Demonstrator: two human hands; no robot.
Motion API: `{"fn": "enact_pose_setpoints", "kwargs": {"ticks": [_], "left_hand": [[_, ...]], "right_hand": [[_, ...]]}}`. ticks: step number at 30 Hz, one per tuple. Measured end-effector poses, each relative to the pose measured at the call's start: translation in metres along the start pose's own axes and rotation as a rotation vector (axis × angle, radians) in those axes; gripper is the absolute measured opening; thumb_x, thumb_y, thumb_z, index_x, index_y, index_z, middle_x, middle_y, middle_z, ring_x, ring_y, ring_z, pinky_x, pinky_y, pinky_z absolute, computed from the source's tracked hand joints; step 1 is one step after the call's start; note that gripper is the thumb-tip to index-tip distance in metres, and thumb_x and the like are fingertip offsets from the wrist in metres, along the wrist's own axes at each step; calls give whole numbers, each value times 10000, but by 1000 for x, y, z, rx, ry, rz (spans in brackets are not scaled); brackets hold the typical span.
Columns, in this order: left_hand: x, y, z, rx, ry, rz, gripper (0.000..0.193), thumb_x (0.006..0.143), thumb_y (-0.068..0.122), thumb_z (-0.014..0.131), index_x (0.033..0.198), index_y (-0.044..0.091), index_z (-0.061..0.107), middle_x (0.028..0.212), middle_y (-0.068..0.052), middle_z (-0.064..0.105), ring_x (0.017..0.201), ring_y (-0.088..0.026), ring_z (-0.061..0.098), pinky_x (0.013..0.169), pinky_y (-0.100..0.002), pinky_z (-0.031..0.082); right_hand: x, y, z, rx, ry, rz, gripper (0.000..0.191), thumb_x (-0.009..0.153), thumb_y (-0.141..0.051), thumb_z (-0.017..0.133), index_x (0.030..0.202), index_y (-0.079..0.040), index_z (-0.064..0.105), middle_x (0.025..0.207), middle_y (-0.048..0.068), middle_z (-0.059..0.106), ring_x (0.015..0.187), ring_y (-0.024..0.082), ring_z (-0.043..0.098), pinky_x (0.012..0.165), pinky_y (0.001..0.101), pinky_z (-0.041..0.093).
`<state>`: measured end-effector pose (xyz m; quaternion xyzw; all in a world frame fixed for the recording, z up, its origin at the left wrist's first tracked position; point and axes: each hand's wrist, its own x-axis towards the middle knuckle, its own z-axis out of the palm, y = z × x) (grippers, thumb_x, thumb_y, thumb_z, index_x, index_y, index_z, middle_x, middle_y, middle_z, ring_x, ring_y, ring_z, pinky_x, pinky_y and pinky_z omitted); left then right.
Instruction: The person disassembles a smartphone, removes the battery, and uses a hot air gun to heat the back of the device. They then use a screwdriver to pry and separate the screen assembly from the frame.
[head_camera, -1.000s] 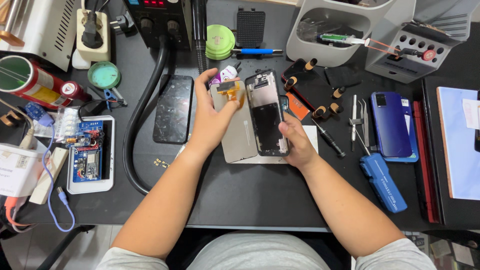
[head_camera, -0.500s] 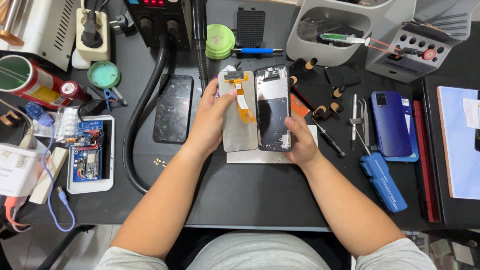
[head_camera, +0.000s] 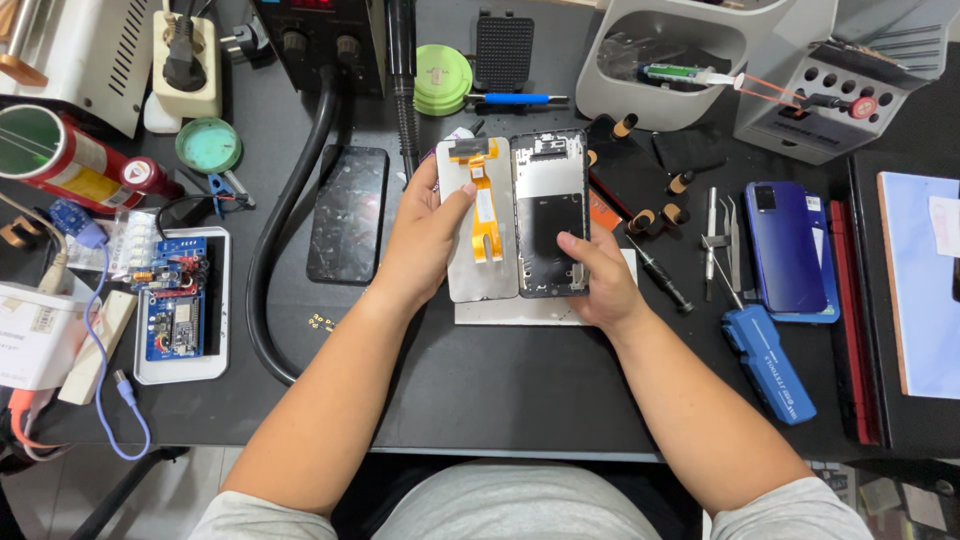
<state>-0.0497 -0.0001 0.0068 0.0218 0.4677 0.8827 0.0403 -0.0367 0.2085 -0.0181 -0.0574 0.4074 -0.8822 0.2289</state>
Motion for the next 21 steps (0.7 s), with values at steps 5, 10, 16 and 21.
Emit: {"fn": "enact_pose_setpoints", "kwargs": {"ticks": [5,10,16,21], "left_hand": [[0,0,-2,-10,6,-8,371,1025,16,553,1391,0,494,1262,-124,677,1137,-169,674,986,-320,553],[0,0,-5,-53,12,-42,367,1011,31,551,1373,4,496,1212,-128,694,1065,-172,703,933,-319,586],[-2,5,-5,-84,7,-99,358,1012,53,505,1363,15,452,1134,-220,703,948,-303,743,818,-400,638],[-4,6,-4,-146,25,-87,336,1026,65,454,1357,5,435,1193,-239,675,997,-312,729,820,-457,650]], "right_hand": [[2,3,1,-33,34,7,307,1010,-22,594,1312,31,605,1183,125,708,1048,206,723,902,357,601],[2,4,-2,-26,48,2,298,1009,-17,585,1302,28,610,1179,133,714,1043,210,728,900,362,606],[1,2,-2,-49,55,2,361,1011,-34,553,1364,38,583,1299,156,686,1137,217,707,969,360,594],[-1,0,0,-76,47,-54,412,1028,-68,522,1426,39,519,1412,200,627,1179,302,674,975,427,599]]}}
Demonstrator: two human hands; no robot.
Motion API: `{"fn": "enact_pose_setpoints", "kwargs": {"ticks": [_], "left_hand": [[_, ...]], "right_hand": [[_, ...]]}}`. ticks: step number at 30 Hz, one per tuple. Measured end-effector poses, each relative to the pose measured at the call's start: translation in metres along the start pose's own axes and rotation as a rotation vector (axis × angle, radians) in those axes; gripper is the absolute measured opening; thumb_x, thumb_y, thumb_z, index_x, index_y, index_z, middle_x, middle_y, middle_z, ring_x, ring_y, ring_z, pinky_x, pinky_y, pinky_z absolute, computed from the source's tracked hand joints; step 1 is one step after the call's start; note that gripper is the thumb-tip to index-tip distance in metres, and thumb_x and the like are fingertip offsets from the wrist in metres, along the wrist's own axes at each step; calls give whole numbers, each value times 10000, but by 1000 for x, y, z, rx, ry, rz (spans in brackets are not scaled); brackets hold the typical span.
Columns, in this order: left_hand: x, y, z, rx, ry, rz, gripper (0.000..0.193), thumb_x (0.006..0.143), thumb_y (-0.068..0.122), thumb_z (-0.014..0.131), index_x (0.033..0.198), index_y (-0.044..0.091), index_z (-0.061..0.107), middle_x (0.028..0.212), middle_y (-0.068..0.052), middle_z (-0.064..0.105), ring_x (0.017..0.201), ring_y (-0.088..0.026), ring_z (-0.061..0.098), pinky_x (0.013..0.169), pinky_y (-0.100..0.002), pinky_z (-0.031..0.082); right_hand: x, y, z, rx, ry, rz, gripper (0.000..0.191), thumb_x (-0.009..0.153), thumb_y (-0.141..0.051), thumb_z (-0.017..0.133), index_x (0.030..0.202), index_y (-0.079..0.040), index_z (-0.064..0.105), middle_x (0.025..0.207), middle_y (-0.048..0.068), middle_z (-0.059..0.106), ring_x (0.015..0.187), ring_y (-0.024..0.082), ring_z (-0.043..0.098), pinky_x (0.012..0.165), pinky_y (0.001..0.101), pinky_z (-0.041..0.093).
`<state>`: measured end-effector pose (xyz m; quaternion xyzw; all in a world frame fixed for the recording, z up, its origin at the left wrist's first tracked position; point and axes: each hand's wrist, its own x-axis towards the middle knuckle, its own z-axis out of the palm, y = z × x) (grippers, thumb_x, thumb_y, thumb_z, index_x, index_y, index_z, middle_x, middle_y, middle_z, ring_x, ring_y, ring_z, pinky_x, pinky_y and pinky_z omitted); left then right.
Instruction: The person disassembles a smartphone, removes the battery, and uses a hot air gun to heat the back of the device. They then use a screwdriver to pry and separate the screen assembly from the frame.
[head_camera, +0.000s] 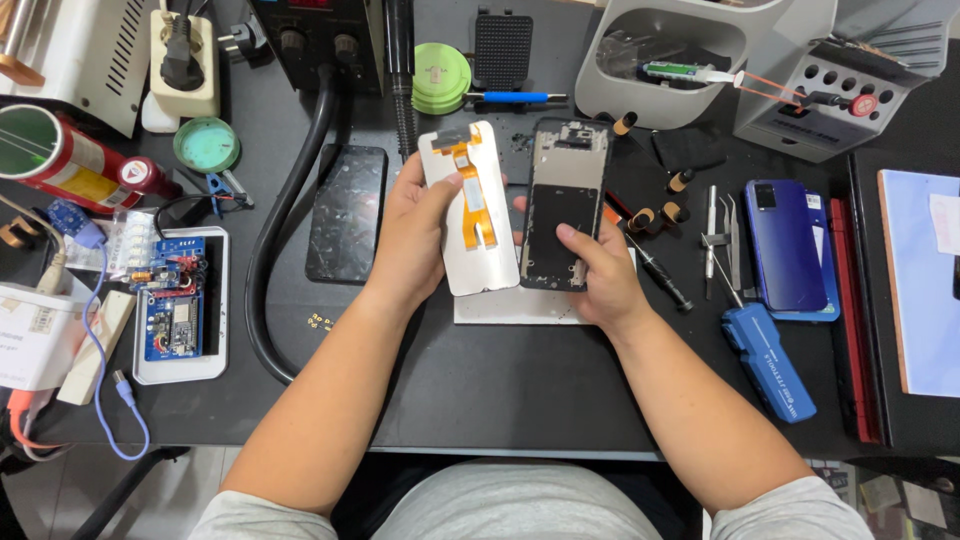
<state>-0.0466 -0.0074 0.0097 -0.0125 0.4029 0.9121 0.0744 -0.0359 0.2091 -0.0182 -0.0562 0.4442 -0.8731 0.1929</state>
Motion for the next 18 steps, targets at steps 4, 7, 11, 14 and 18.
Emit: {"fn": "enact_pose_setpoints", "kwargs": {"ticks": [4,7,11,14,18], "left_hand": [[3,-5,-2,2,65,106,339,1053,67,441,1384,-6,441,1275,-241,657,1149,-278,697,972,-406,617],[5,-3,-5,-31,77,189,342,1040,57,434,1378,3,435,1313,-210,640,1192,-271,671,997,-401,597],[5,1,-7,-54,91,219,330,1070,62,437,1394,-2,440,1309,-224,637,1171,-263,656,974,-401,591],[5,2,-5,-27,125,208,355,1049,63,438,1399,8,415,1308,-224,639,1170,-265,671,966,-403,602],[7,-1,-1,-7,131,182,374,1032,53,450,1388,19,343,1294,-238,637,1165,-294,686,953,-408,612]], "right_hand": [[1,-1,-4,23,47,-41,427,1035,-99,510,1444,23,488,1460,207,569,1243,359,653,949,489,612],[1,-4,-7,19,88,-64,435,1038,-114,504,1455,9,481,1487,202,547,1268,362,640,927,509,618],[2,-6,-8,29,96,-95,455,1042,-113,500,1481,-1,468,1506,193,538,1280,360,623,923,504,613],[0,-7,-8,-4,105,-120,461,1040,-103,493,1486,9,464,1503,202,538,1281,358,625,925,506,616],[-1,-6,-7,-83,106,-185,447,1046,-78,482,1480,25,454,1486,213,548,1267,358,639,941,509,623]]}}
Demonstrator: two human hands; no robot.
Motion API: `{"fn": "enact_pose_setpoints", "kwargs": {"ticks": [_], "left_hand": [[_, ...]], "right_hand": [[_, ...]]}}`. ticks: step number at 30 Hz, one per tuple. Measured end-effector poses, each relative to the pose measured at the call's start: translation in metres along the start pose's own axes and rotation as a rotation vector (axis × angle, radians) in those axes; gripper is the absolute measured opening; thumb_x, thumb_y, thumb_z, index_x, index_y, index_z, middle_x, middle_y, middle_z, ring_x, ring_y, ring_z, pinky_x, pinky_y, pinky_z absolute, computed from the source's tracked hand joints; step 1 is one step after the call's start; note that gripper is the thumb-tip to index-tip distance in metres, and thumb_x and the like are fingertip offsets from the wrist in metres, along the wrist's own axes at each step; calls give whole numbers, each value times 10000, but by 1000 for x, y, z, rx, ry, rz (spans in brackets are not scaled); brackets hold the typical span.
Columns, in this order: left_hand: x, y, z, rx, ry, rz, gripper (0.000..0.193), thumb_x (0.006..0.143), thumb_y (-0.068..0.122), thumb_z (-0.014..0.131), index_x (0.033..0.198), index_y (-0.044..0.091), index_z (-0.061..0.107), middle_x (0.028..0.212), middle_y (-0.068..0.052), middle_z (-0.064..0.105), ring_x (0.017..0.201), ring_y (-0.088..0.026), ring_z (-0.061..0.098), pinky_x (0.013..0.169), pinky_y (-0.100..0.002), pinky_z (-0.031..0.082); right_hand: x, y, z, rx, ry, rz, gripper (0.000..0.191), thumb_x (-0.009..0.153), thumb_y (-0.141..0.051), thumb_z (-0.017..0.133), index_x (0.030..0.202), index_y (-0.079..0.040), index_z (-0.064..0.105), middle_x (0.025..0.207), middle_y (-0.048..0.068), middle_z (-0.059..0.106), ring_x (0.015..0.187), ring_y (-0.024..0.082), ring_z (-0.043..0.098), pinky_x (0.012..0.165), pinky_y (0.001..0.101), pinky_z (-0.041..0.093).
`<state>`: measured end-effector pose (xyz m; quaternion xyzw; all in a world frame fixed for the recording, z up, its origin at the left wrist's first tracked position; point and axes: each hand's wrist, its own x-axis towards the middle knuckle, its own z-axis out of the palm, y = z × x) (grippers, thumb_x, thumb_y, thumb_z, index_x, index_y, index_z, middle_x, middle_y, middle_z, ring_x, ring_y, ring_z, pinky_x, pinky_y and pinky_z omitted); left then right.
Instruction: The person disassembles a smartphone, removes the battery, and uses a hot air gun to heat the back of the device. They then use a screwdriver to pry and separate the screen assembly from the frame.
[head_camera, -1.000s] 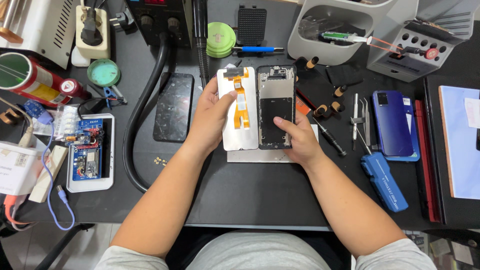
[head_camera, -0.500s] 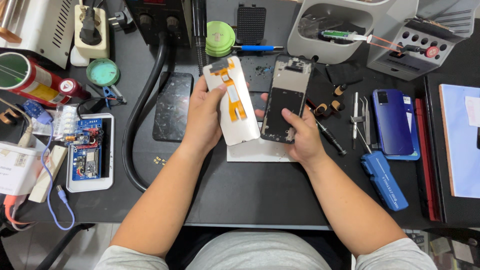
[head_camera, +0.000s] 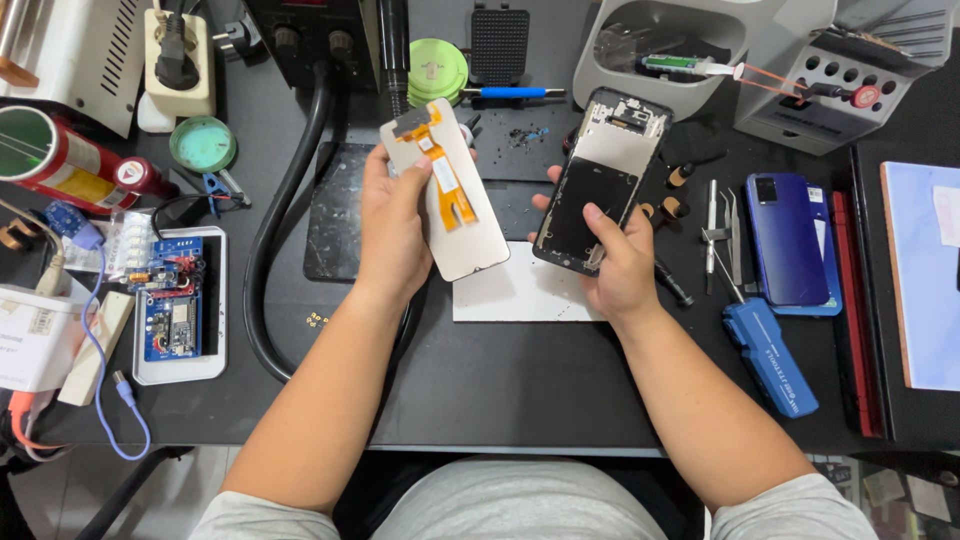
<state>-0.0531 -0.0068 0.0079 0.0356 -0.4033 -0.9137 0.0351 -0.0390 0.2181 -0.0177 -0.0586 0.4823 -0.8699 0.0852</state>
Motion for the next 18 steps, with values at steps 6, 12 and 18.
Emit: {"fn": "enact_pose_setpoints", "kwargs": {"ticks": [6,12,18], "left_hand": [[1,-5,1,75,-57,-52,349,1041,44,475,1357,12,331,1282,-251,638,1163,-306,699,946,-402,619],[1,-11,0,227,-102,-19,370,1054,33,532,1395,-6,394,1298,-178,638,1167,-207,657,988,-338,561],[-1,-10,0,418,-73,-65,475,1011,49,556,1445,25,367,1267,-142,651,1148,-147,638,965,-292,538]], "right_hand": [[1,5,1,-42,13,-42,447,1052,-72,470,1486,31,436,1477,206,555,1250,340,646,938,503,627],[1,5,0,-24,-3,-52,440,1068,-108,459,1486,28,437,1479,210,552,1246,340,649,938,500,625],[0,2,1,-23,-12,-42,457,1078,-161,452,1493,30,432,1481,212,550,1256,341,641,941,495,621]]}}
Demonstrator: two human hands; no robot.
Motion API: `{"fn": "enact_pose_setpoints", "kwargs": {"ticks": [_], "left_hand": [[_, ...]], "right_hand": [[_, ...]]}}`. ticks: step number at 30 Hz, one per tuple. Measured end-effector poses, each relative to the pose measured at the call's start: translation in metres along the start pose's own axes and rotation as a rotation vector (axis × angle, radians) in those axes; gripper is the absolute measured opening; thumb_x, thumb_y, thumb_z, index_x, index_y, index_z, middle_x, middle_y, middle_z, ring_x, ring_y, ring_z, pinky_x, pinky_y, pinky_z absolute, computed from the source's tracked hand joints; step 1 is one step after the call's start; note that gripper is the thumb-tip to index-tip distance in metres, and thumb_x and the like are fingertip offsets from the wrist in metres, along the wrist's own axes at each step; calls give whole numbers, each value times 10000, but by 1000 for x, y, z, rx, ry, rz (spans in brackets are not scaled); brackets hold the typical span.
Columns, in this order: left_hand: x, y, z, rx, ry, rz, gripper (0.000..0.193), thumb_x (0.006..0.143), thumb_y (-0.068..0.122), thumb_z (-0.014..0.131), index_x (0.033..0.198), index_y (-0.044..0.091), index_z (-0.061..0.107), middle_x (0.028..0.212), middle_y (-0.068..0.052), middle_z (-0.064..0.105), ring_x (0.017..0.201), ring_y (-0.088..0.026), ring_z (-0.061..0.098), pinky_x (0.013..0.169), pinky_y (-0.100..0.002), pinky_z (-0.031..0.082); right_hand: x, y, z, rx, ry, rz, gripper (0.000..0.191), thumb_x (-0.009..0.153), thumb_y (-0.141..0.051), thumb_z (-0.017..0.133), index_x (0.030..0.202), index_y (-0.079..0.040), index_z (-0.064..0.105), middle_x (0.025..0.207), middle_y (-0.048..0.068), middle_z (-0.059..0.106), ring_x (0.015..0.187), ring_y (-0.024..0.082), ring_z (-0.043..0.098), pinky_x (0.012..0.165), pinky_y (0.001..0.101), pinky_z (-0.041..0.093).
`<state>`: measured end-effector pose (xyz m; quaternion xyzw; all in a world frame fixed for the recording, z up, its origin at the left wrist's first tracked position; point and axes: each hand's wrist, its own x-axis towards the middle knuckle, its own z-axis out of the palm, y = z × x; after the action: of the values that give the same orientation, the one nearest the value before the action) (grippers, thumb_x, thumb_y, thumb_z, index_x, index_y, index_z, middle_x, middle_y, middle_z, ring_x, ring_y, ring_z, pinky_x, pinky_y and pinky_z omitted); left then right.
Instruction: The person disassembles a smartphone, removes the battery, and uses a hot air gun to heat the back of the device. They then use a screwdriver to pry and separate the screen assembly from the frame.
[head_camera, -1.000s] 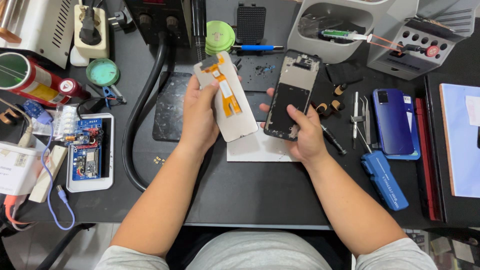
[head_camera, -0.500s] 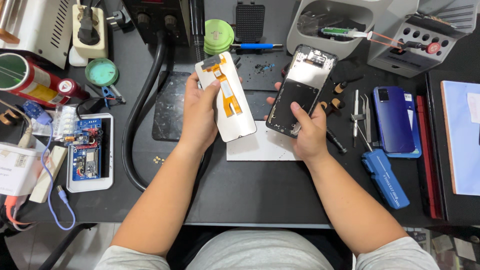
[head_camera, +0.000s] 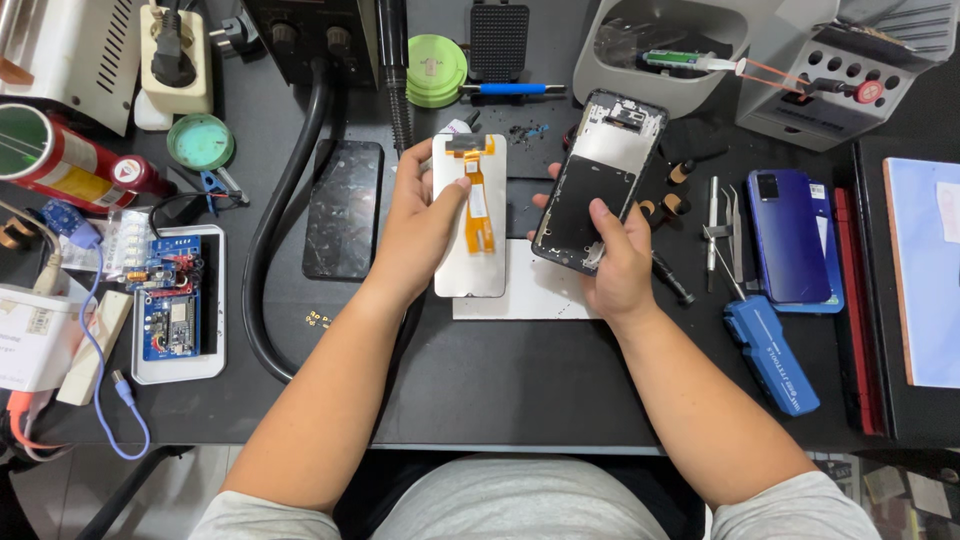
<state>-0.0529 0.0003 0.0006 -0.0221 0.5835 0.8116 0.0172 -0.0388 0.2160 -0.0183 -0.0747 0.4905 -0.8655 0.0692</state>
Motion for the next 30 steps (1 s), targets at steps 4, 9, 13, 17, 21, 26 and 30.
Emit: {"fn": "enact_pose_setpoints", "kwargs": {"ticks": [4,9,13,17,21,26,30], "left_hand": [[1,1,0,-44,-2,-44,502,981,48,544,1440,48,340,1228,-140,659,1097,-143,656,921,-295,557],[2,2,-2,-78,-33,-16,465,996,53,563,1427,21,394,1207,-136,672,1085,-145,659,919,-288,551],[2,2,-2,-112,-41,-43,414,1002,82,569,1386,20,425,1174,-125,684,1053,-141,665,894,-282,551],[1,0,-3,-74,-35,-44,390,1006,100,563,1372,29,449,1161,-108,682,1039,-134,664,889,-274,543],[2,-1,-2,-104,-58,-23,362,1021,110,566,1358,18,470,1170,-106,675,1065,-132,657,924,-276,538],[2,-3,-4,-103,-77,-51,359,1027,133,567,1356,25,474,1149,-109,679,1051,-134,650,920,-278,528],[1,-4,-5,7,-98,-37,369,1030,149,561,1373,26,504,1163,-93,677,1060,-125,640,930,-271,516]], "right_hand": [[0,-3,1,32,9,23,488,1078,-193,431,1516,19,400,1484,208,541,1267,341,630,951,493,611],[1,-4,2,36,16,57,537,1102,-308,344,1539,-2,398,1498,194,541,1283,344,621,960,497,596],[2,0,-1,90,28,94,646,1092,-474,259,1549,-46,417,1497,180,554,1277,341,625,940,495,596],[0,6,-6,96,3,75,723,1080,-576,248,1566,-70,425,1511,185,545,1281,341,623,925,493,593],[-1,7,-7,105,-11,77,776,1060,-623,240,1557,-57,427,1533,184,533,1293,341,621,943,496,597],[-3,8,-9,98,-29,58,783,1062,-631,243,1575,-65,416,1553,180,520,1283,334,617,969,483,585],[-4,9,-10,101,-34,51,779,1070,-627,246,1564,-53,428,1543,179,527,1262,327,626,957,477,585]]}}
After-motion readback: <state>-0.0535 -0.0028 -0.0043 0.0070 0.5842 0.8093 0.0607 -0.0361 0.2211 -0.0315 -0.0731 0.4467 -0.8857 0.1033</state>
